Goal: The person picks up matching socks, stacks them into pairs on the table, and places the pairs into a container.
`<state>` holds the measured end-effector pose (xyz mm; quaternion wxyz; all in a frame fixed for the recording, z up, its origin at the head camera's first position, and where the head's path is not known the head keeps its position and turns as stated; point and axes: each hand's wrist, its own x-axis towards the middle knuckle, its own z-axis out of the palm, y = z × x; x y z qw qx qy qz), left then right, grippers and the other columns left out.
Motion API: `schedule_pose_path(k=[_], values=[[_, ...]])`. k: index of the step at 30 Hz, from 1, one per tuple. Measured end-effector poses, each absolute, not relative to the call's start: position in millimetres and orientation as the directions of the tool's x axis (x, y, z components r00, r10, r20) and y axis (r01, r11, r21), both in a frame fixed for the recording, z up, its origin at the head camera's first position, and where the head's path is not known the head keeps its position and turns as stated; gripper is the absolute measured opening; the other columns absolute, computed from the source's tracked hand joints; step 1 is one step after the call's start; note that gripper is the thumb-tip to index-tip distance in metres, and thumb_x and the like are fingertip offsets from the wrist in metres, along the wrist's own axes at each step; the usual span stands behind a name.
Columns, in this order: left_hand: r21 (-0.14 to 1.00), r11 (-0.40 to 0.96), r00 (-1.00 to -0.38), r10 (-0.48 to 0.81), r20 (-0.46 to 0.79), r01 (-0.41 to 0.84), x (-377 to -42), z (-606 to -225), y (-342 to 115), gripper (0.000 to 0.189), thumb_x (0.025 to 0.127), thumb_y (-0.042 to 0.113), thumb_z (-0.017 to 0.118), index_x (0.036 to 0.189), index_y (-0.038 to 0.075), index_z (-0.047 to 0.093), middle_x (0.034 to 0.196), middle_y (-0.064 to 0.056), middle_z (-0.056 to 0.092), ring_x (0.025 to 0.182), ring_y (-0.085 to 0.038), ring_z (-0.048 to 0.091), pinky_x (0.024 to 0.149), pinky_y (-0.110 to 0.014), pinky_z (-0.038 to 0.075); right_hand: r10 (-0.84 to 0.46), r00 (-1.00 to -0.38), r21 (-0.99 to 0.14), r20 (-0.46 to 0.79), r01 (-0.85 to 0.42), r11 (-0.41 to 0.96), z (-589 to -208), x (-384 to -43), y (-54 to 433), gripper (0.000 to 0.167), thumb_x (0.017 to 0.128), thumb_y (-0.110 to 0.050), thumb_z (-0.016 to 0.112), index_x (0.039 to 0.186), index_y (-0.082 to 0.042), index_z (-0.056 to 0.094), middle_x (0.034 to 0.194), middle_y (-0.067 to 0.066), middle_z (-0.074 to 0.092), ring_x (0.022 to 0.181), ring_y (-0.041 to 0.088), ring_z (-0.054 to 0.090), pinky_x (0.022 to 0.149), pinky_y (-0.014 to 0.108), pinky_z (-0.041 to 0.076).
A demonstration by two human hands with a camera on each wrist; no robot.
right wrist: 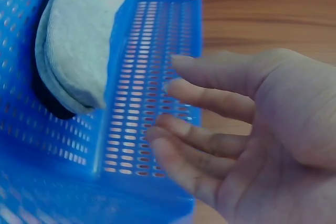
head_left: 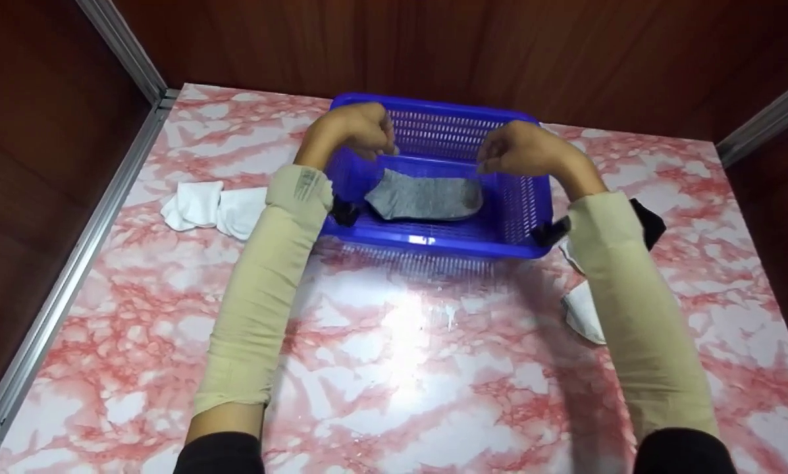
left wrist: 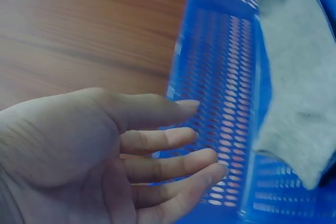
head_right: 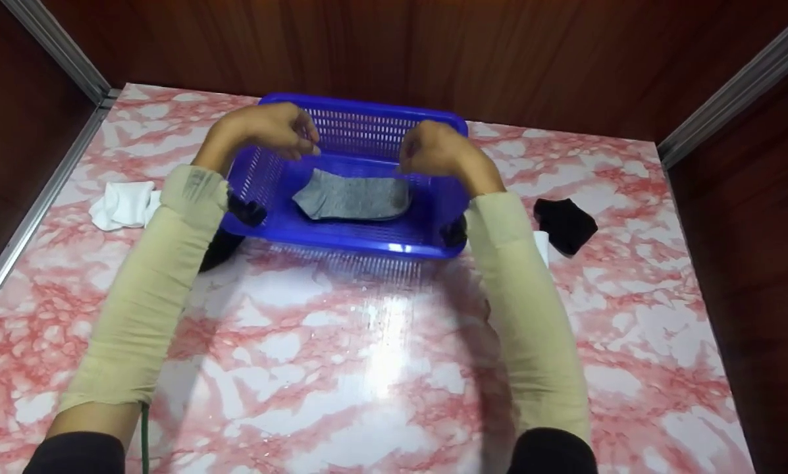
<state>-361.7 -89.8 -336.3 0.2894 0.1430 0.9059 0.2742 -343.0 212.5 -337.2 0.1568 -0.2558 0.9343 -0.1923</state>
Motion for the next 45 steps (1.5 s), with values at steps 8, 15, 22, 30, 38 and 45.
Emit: schedule_pose_path(k=[8, 15, 22, 30, 38, 45], values=[[0.563, 0.776, -0.886, 0.438, -0.155, 0.285, -325, -314, -117, 0.038, 0.103, 0.029, 0.063, 0.132, 0.005, 0.066, 0.126, -0.012, 0.069, 0.112, -0.022, 0.063, 0.105, -0.040, 0.051, -0.406, -0.913, -0.467, -0.029, -0.347, 0.814, -339, -325, 235, 0.030, 0.096, -0.018, 0.071, 0.118, 0.002, 0.070, 0.118, 0.025, 0.073, 0.108, 0.035, 0.067, 0.097, 0.048, 0.053], [0.654, 0.704, -0.944, 0.327, 0.047, 0.277, -292, -317, -159, 0.033, 0.104, 0.021, 0.060, 0.128, 0.000, 0.067, 0.128, -0.018, 0.071, 0.120, -0.030, 0.065, 0.108, -0.046, 0.051, -0.317, -0.946, -0.453, 0.069, -0.312, 0.835, -365, -316, 247, 0.071, 0.095, -0.023, 0.071, 0.153, 0.008, 0.042, 0.162, 0.031, 0.039, 0.151, 0.048, 0.037, 0.128, 0.059, 0.028], [0.684, 0.678, -0.963, 0.187, 0.196, 0.271, -270, -348, -190, 0.024, 0.102, 0.013, 0.058, 0.119, -0.002, 0.068, 0.116, -0.019, 0.072, 0.106, -0.032, 0.070, 0.098, -0.045, 0.056, -0.269, -0.960, -0.464, 0.079, -0.274, 0.842, -389, -309, 240, 0.092, 0.099, -0.027, 0.067, 0.163, 0.011, 0.012, 0.174, 0.029, 0.005, 0.164, 0.044, 0.008, 0.134, 0.054, 0.013], [0.628, 0.722, -0.956, 0.182, 0.229, 0.289, -247, -385, -213, 0.020, 0.101, 0.010, 0.059, 0.115, -0.003, 0.067, 0.106, -0.021, 0.071, 0.101, -0.034, 0.069, 0.091, -0.048, 0.056, -0.201, -0.968, -0.437, 0.149, -0.247, 0.865, -402, -308, 235, 0.079, 0.096, -0.009, 0.055, 0.159, 0.017, 0.017, 0.168, 0.040, 0.014, 0.159, 0.052, 0.018, 0.132, 0.056, 0.020], [0.573, 0.783, -0.969, 0.224, 0.102, 0.241, -228, -424, -225, 0.023, 0.099, 0.010, 0.060, 0.116, -0.004, 0.068, 0.108, -0.023, 0.070, 0.104, -0.038, 0.067, 0.092, -0.053, 0.054, -0.205, -0.973, -0.334, 0.103, -0.228, 0.915, -402, -307, 233, 0.088, 0.082, 0.001, 0.059, 0.158, 0.018, 0.019, 0.167, 0.042, 0.015, 0.159, 0.053, 0.016, 0.130, 0.058, 0.024], [0.519, 0.822, -0.962, 0.272, 0.004, 0.234, -219, -450, -227, 0.039, 0.098, 0.027, 0.071, 0.123, -0.003, 0.066, 0.117, -0.024, 0.068, 0.107, -0.040, 0.066, 0.095, -0.057, 0.054, -0.197, -0.974, -0.342, 0.116, -0.225, 0.912, -401, -305, 231, 0.089, 0.082, 0.001, 0.059, 0.159, 0.016, 0.020, 0.167, 0.041, 0.017, 0.156, 0.053, 0.026, 0.126, 0.060, 0.031]])
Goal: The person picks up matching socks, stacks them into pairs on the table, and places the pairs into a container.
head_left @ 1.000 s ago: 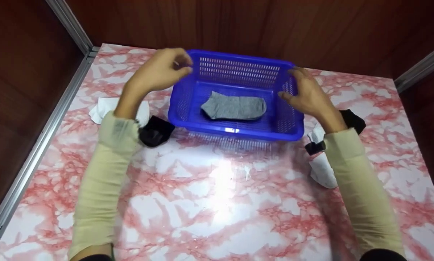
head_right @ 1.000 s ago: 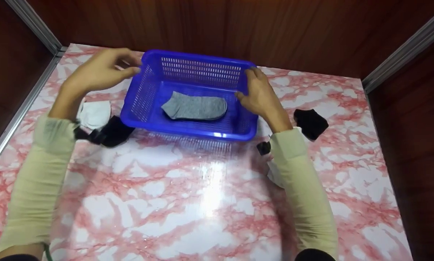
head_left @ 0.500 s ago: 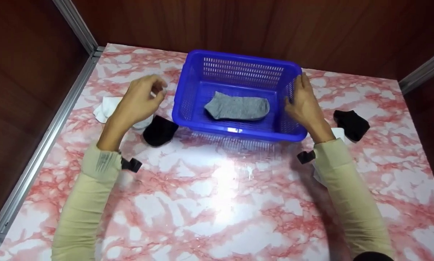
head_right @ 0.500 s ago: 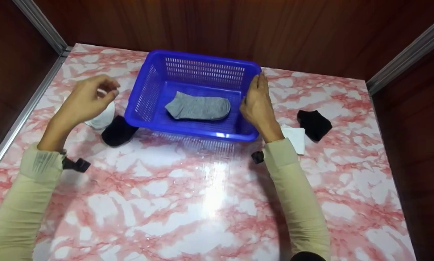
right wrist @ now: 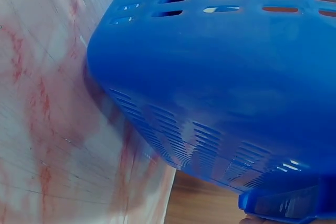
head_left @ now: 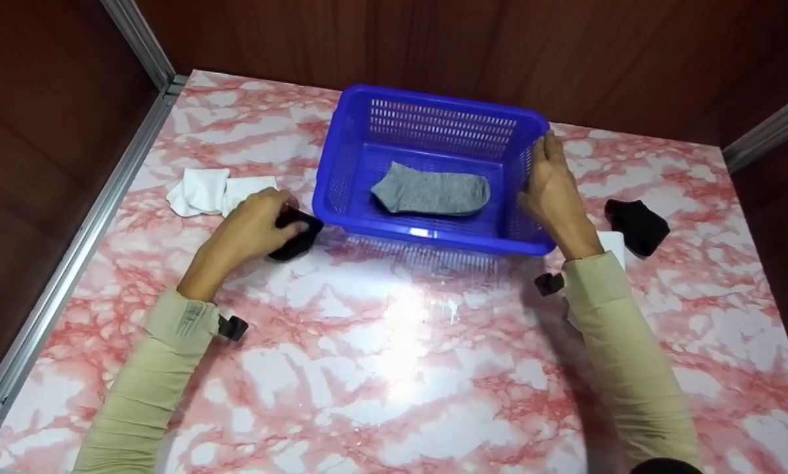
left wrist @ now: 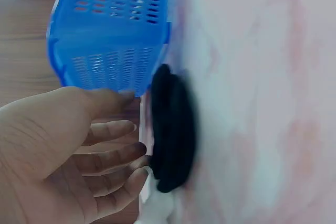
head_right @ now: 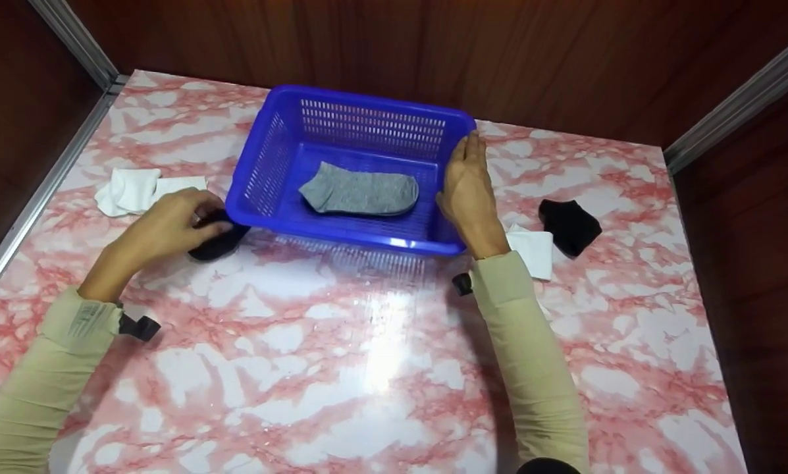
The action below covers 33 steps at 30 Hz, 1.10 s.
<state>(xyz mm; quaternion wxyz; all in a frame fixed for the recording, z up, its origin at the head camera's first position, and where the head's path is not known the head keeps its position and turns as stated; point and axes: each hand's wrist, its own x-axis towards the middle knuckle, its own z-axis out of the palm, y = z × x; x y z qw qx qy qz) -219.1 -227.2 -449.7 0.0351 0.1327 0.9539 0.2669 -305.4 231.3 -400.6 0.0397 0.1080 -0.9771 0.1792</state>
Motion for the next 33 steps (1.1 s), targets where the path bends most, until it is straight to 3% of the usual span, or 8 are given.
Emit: schedule_pose_path(k=[5, 11, 18, 26, 33], values=[[0.466, 0.858, -0.965, 0.261, -0.029, 0.218, -215, -456, -223, 0.054, 0.091, 0.040, 0.079, 0.126, 0.001, 0.067, 0.120, -0.021, 0.067, 0.109, -0.038, 0.064, 0.093, -0.057, 0.054, -0.193, -0.974, -0.338, 0.121, -0.223, 0.914, -399, -305, 231, 0.089, 0.082, 0.002, 0.059, 0.160, 0.016, 0.019, 0.168, 0.040, 0.017, 0.155, 0.053, 0.028, 0.125, 0.060, 0.032], [0.441, 0.879, -0.973, 0.226, -0.050, 0.182, -214, -460, -220, 0.059, 0.087, 0.038, 0.082, 0.129, 0.000, 0.067, 0.120, -0.022, 0.065, 0.111, -0.040, 0.061, 0.095, -0.057, 0.053, -0.200, -0.969, -0.337, 0.144, -0.238, 0.911, -400, -306, 228, 0.085, 0.083, 0.003, 0.056, 0.159, 0.016, 0.021, 0.166, 0.041, 0.019, 0.152, 0.056, 0.033, 0.123, 0.062, 0.034], [0.421, 0.885, -0.970, 0.238, -0.046, 0.197, -212, -461, -218, 0.045, 0.090, 0.028, 0.076, 0.122, -0.003, 0.069, 0.117, -0.023, 0.066, 0.108, -0.040, 0.062, 0.094, -0.057, 0.054, -0.222, -0.964, -0.307, 0.150, -0.258, 0.916, -401, -307, 226, 0.085, 0.083, 0.002, 0.058, 0.157, 0.019, 0.021, 0.165, 0.043, 0.019, 0.155, 0.054, 0.027, 0.124, 0.060, 0.034], [0.428, 0.859, -0.951, 0.309, 0.007, 0.281, -213, -460, -211, 0.012, 0.088, 0.007, 0.066, 0.095, 0.000, 0.074, 0.094, -0.018, 0.075, 0.086, -0.035, 0.069, 0.078, -0.055, 0.057, -0.233, -0.958, -0.288, 0.168, -0.274, 0.918, -401, -305, 227, 0.083, 0.083, 0.001, 0.059, 0.155, 0.022, 0.023, 0.164, 0.044, 0.021, 0.156, 0.054, 0.025, 0.124, 0.059, 0.035], [0.518, 0.795, -0.930, 0.367, 0.004, 0.316, -203, -453, -200, 0.020, 0.090, 0.006, 0.067, 0.107, 0.002, 0.078, 0.102, -0.017, 0.078, 0.090, -0.031, 0.071, 0.084, -0.050, 0.060, -0.223, -0.964, -0.290, 0.146, -0.257, 0.922, -402, -304, 229, 0.085, 0.083, 0.001, 0.060, 0.156, 0.021, 0.021, 0.165, 0.044, 0.019, 0.157, 0.053, 0.023, 0.125, 0.058, 0.033]])
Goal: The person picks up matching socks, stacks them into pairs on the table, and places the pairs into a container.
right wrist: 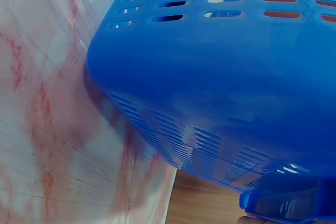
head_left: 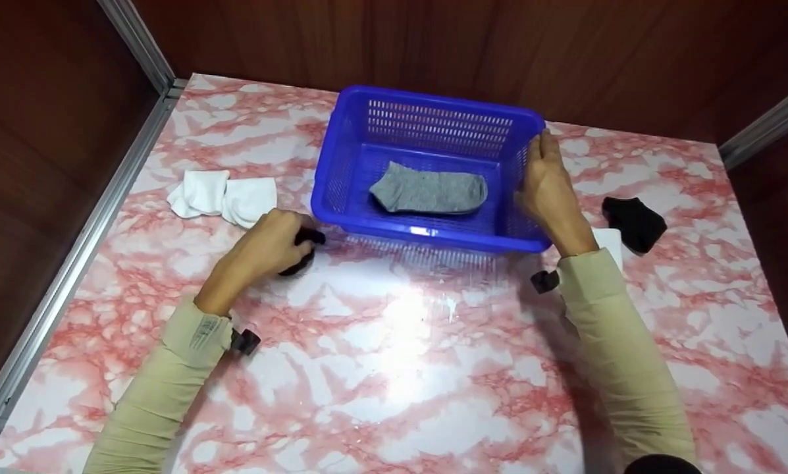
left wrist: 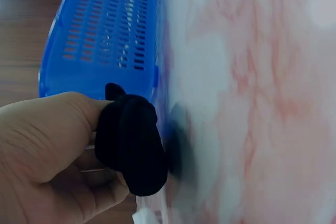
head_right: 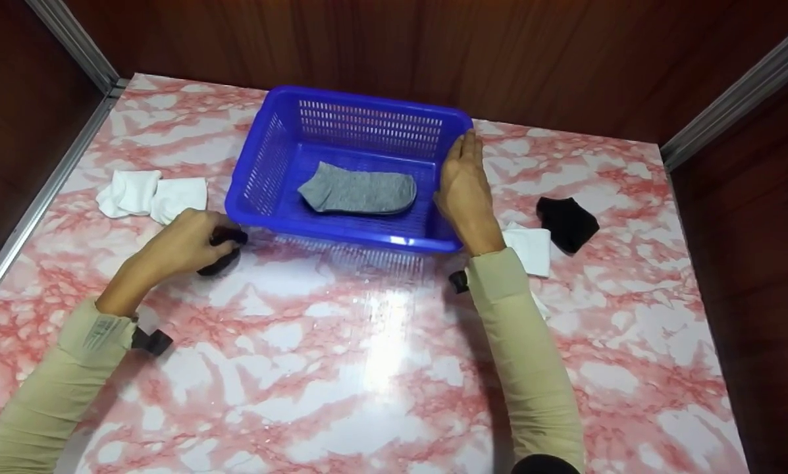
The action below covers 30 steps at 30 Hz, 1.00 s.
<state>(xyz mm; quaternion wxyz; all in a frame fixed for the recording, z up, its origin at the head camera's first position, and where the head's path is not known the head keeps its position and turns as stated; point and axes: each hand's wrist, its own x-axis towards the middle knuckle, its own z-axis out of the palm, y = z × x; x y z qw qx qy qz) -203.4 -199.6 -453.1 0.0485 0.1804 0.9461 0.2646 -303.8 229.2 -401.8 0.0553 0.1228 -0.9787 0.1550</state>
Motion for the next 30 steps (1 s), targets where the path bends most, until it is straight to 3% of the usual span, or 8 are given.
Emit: schedule_pose_path(k=[11, 17, 21, 26, 30], values=[[0.580, 0.747, -0.906, 0.422, -0.034, 0.326, -189, -447, -174, 0.023, 0.095, 0.011, 0.069, 0.114, 0.001, 0.077, 0.105, -0.017, 0.078, 0.089, -0.028, 0.073, 0.081, -0.044, 0.062, -0.212, -0.964, -0.306, 0.158, -0.252, 0.918, -402, -303, 231, 0.085, 0.082, 0.002, 0.059, 0.156, 0.021, 0.021, 0.164, 0.044, 0.021, 0.155, 0.054, 0.026, 0.125, 0.058, 0.034], [0.617, 0.712, -0.890, 0.454, -0.040, 0.335, -180, -451, -152, 0.026, 0.096, 0.013, 0.070, 0.120, 0.003, 0.076, 0.114, -0.017, 0.077, 0.105, -0.032, 0.072, 0.099, -0.047, 0.060, -0.207, -0.968, -0.313, 0.141, -0.242, 0.918, -401, -303, 231, 0.085, 0.083, 0.001, 0.059, 0.157, 0.020, 0.021, 0.166, 0.042, 0.019, 0.157, 0.053, 0.024, 0.125, 0.060, 0.033], [0.635, 0.677, -0.873, 0.487, -0.010, 0.371, -173, -455, -136, 0.027, 0.096, 0.013, 0.070, 0.121, 0.002, 0.075, 0.116, -0.016, 0.077, 0.109, -0.032, 0.072, 0.104, -0.048, 0.058, -0.211, -0.965, -0.343, 0.153, -0.252, 0.905, -403, -304, 231, 0.082, 0.085, 0.000, 0.055, 0.157, 0.019, 0.022, 0.166, 0.041, 0.020, 0.157, 0.052, 0.024, 0.126, 0.059, 0.031], [0.641, 0.620, -0.830, 0.555, 0.049, 0.452, -167, -459, -118, 0.022, 0.096, 0.012, 0.069, 0.114, 0.002, 0.076, 0.108, -0.014, 0.079, 0.103, -0.030, 0.074, 0.097, -0.044, 0.060, -0.193, -0.963, -0.414, 0.190, -0.257, 0.873, -405, -306, 234, 0.071, 0.095, -0.007, 0.053, 0.157, 0.015, 0.029, 0.166, 0.038, 0.025, 0.157, 0.050, 0.027, 0.129, 0.056, 0.028], [0.626, 0.591, -0.800, 0.594, 0.088, 0.509, -165, -459, -104, 0.016, 0.096, 0.012, 0.068, 0.107, 0.005, 0.076, 0.101, -0.010, 0.079, 0.097, -0.028, 0.075, 0.091, -0.041, 0.061, -0.184, -0.967, -0.430, 0.177, -0.245, 0.869, -404, -307, 235, 0.072, 0.098, -0.012, 0.055, 0.158, 0.014, 0.027, 0.167, 0.037, 0.024, 0.157, 0.050, 0.026, 0.131, 0.055, 0.025]])
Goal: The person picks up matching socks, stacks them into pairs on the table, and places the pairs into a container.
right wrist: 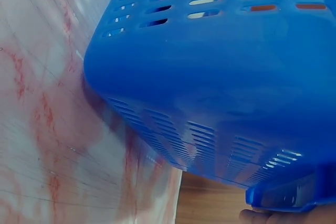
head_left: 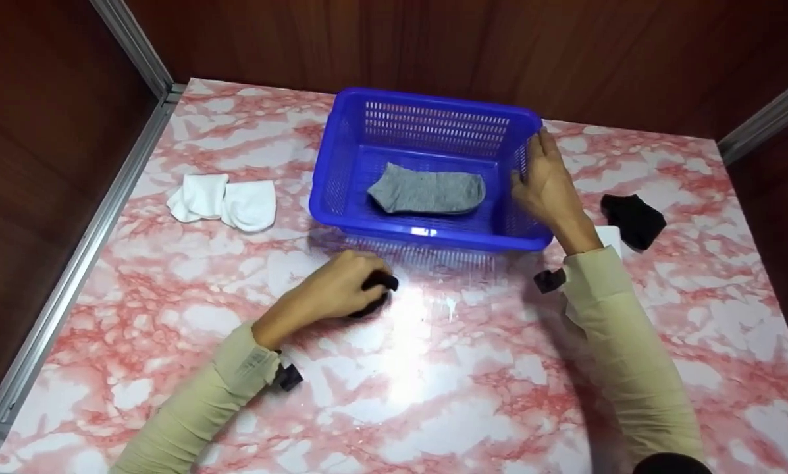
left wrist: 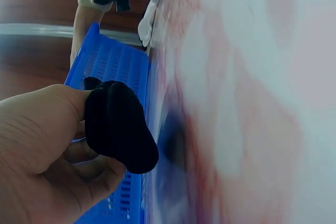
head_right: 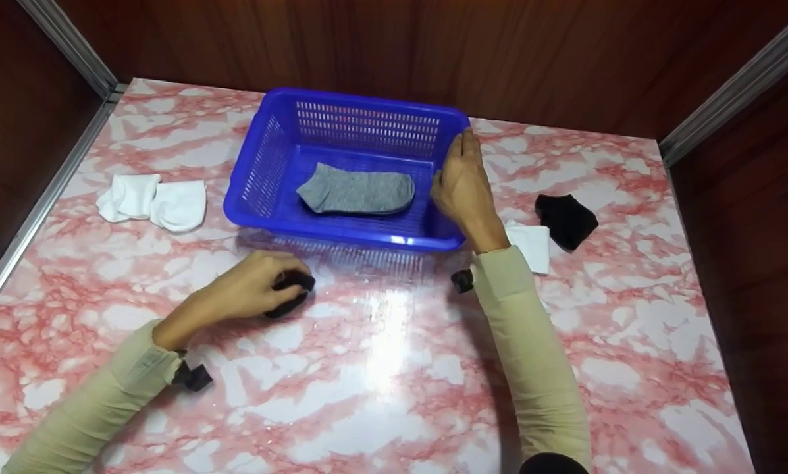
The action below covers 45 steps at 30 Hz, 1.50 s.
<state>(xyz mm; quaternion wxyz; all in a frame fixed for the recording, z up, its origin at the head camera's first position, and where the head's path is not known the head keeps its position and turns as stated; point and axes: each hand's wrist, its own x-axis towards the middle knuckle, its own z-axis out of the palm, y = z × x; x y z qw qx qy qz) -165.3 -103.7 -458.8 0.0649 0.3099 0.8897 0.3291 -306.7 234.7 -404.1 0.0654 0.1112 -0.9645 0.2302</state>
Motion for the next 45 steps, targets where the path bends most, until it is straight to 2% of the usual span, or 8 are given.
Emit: schedule_pose_path(k=[5, 11, 19, 28, 33, 38, 42, 45], values=[[0.636, 0.549, -0.766, 0.634, 0.105, 0.542, -163, -457, -86, 0.015, 0.097, 0.014, 0.067, 0.107, 0.006, 0.076, 0.099, -0.008, 0.079, 0.094, -0.025, 0.075, 0.087, -0.038, 0.062, -0.176, -0.973, -0.425, 0.152, -0.225, 0.877, -402, -307, 235, 0.074, 0.099, -0.014, 0.055, 0.160, 0.014, 0.024, 0.168, 0.036, 0.021, 0.158, 0.050, 0.025, 0.131, 0.055, 0.024], [0.661, 0.518, -0.736, 0.672, 0.079, 0.544, -158, -455, -68, 0.017, 0.099, 0.015, 0.067, 0.111, 0.007, 0.075, 0.104, -0.008, 0.078, 0.100, -0.025, 0.074, 0.094, -0.038, 0.061, -0.188, -0.968, -0.465, 0.169, -0.246, 0.850, -393, -301, 233, 0.071, 0.100, -0.017, 0.058, 0.159, 0.012, 0.030, 0.167, 0.034, 0.027, 0.158, 0.047, 0.027, 0.133, 0.053, 0.022], [0.624, 0.528, -0.697, 0.716, 0.037, 0.576, -151, -461, -53, 0.013, 0.099, 0.016, 0.067, 0.108, 0.011, 0.075, 0.102, -0.004, 0.078, 0.096, -0.021, 0.074, 0.088, -0.037, 0.061, -0.173, -0.953, -0.504, 0.250, -0.281, 0.817, -362, -262, 223, 0.062, 0.101, -0.021, 0.061, 0.152, 0.011, 0.043, 0.162, 0.028, 0.039, 0.154, 0.044, 0.035, 0.130, 0.054, 0.027], [0.563, 0.544, -0.664, 0.748, 0.011, 0.622, -145, -466, -54, 0.031, 0.095, 0.037, 0.076, 0.115, 0.014, 0.073, 0.111, -0.005, 0.070, 0.099, -0.018, 0.065, 0.089, -0.038, 0.058, -0.311, -0.842, -0.510, 0.440, -0.519, 0.686, -368, -196, 204, 0.036, 0.099, -0.008, 0.069, 0.131, 0.008, 0.064, 0.141, 0.027, 0.061, 0.135, 0.043, 0.057, 0.120, 0.056, 0.043], [0.607, 0.550, -0.704, 0.710, 0.022, 0.574, -143, -457, -72, 0.044, 0.094, 0.042, 0.077, 0.124, 0.011, 0.070, 0.121, -0.008, 0.069, 0.110, -0.023, 0.064, 0.098, -0.042, 0.056, -0.394, -0.773, -0.506, 0.498, -0.628, 0.592, -386, -159, 204, 0.023, 0.095, -0.002, 0.072, 0.118, 0.003, 0.071, 0.119, 0.018, 0.073, 0.110, 0.029, 0.070, 0.099, 0.038, 0.058], [0.625, 0.620, -0.793, 0.610, -0.003, 0.475, -144, -453, -89, 0.033, 0.100, 0.038, 0.071, 0.114, 0.008, 0.073, 0.105, -0.005, 0.073, 0.093, -0.019, 0.067, 0.085, -0.036, 0.058, -0.462, -0.805, -0.575, 0.372, -0.591, 0.565, -408, -136, 205, 0.018, 0.093, 0.002, 0.072, 0.110, -0.001, 0.075, 0.097, 0.008, 0.077, 0.084, 0.015, 0.070, 0.076, 0.028, 0.060], [0.647, 0.641, -0.806, 0.588, -0.068, 0.413, -142, -455, -97, 0.025, 0.100, 0.035, 0.071, 0.100, 0.010, 0.075, 0.084, 0.001, 0.072, 0.074, -0.011, 0.062, 0.072, -0.031, 0.055, -0.507, -0.840, -0.611, 0.193, -0.507, 0.608, -427, -128, 200, 0.016, 0.095, -0.001, 0.071, 0.110, -0.003, 0.076, 0.097, 0.006, 0.078, 0.083, 0.013, 0.071, 0.075, 0.032, 0.062], [0.638, 0.659, -0.792, 0.598, -0.124, 0.399, -140, -457, -99, 0.023, 0.098, 0.033, 0.074, 0.101, 0.011, 0.075, 0.079, 0.004, 0.072, 0.073, -0.008, 0.062, 0.074, -0.032, 0.055, -0.559, -0.821, -0.603, 0.120, -0.507, 0.616, -440, -121, 190, 0.014, 0.096, -0.007, 0.072, 0.109, -0.004, 0.076, 0.098, 0.006, 0.078, 0.086, 0.016, 0.073, 0.078, 0.034, 0.063]])
